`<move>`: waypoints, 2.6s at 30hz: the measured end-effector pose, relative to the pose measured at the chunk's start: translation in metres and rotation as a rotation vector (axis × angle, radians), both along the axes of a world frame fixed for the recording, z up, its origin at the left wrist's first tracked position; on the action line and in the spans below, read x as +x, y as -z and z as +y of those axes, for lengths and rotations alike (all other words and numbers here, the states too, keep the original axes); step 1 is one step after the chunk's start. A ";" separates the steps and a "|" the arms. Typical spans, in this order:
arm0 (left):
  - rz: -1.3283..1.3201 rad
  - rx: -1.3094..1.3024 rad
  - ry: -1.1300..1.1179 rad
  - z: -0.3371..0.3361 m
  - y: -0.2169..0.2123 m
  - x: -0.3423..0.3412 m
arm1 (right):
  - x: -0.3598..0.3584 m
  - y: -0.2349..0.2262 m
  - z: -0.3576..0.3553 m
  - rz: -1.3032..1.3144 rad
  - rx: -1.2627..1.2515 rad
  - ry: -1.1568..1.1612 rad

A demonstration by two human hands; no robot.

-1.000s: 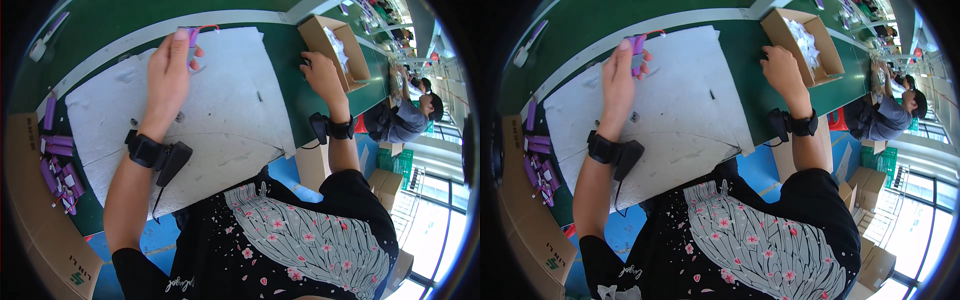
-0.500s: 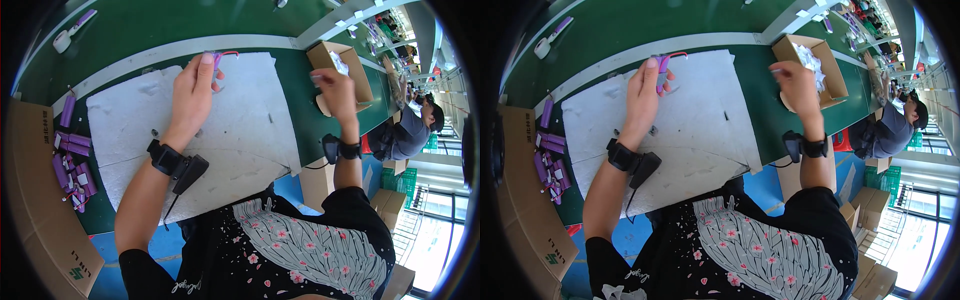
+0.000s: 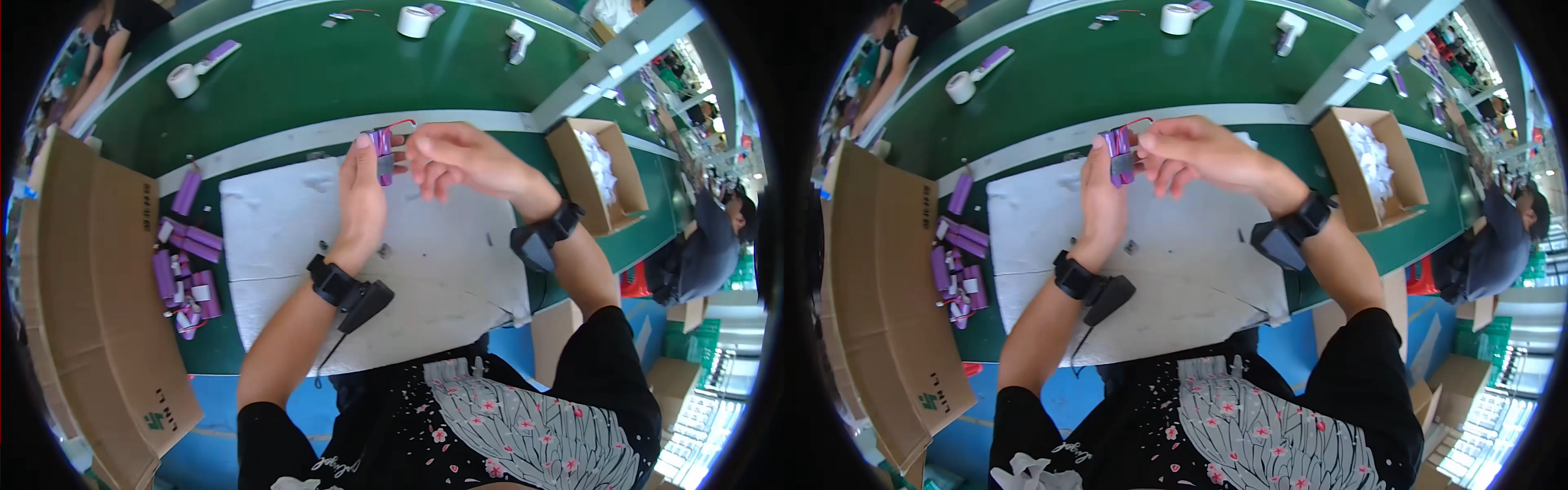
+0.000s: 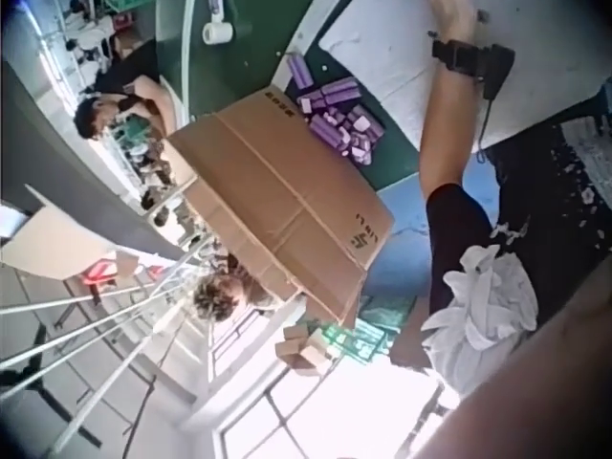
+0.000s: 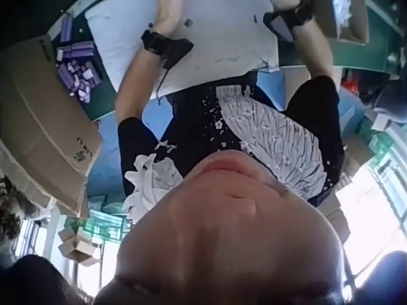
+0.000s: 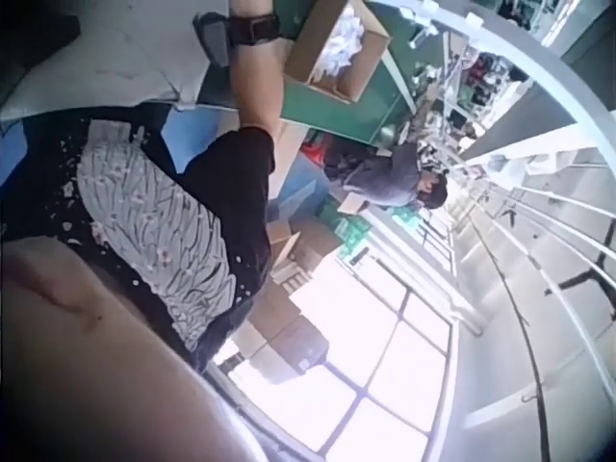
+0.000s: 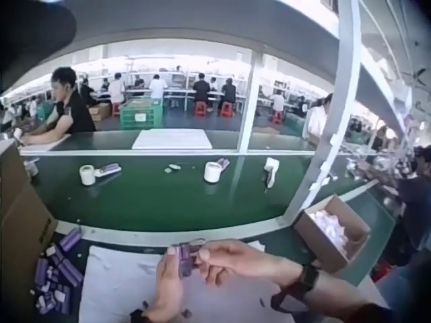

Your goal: The person connects a battery pack to a circuit board inside a fan housing, inserts the battery into the housing, and then applies adhesive tape to another battery pack.

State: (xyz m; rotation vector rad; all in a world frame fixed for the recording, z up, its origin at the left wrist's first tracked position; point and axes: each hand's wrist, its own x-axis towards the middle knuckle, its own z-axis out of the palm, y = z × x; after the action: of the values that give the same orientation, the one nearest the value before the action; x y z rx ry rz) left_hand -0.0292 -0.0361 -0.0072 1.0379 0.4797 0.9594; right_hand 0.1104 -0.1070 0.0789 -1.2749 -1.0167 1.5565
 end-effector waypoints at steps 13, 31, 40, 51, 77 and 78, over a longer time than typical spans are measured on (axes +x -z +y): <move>0.140 0.014 0.049 0.006 -0.025 -0.002 | -0.033 0.069 0.029 0.123 0.354 0.324; 0.057 -0.121 0.022 0.008 -0.013 -0.009 | -0.031 0.070 0.028 0.011 0.333 0.232; 0.057 -0.119 0.136 0.013 -0.014 -0.010 | -0.032 0.063 0.026 -0.086 0.323 0.209; 0.084 -0.065 0.133 0.010 -0.013 -0.009 | -0.031 0.071 0.024 -0.170 0.386 0.157; 0.085 0.141 0.072 0.002 -0.021 -0.008 | -0.030 0.066 0.025 -0.007 0.335 0.342; 0.097 0.145 0.072 0.002 -0.020 -0.007 | -0.030 0.068 0.026 -0.007 0.336 0.343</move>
State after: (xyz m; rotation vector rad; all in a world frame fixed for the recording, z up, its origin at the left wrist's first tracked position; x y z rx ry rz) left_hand -0.0359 -0.0339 0.0123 1.2294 0.4550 0.8928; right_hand 0.0799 -0.0815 0.0110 -1.1462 -0.9577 1.0712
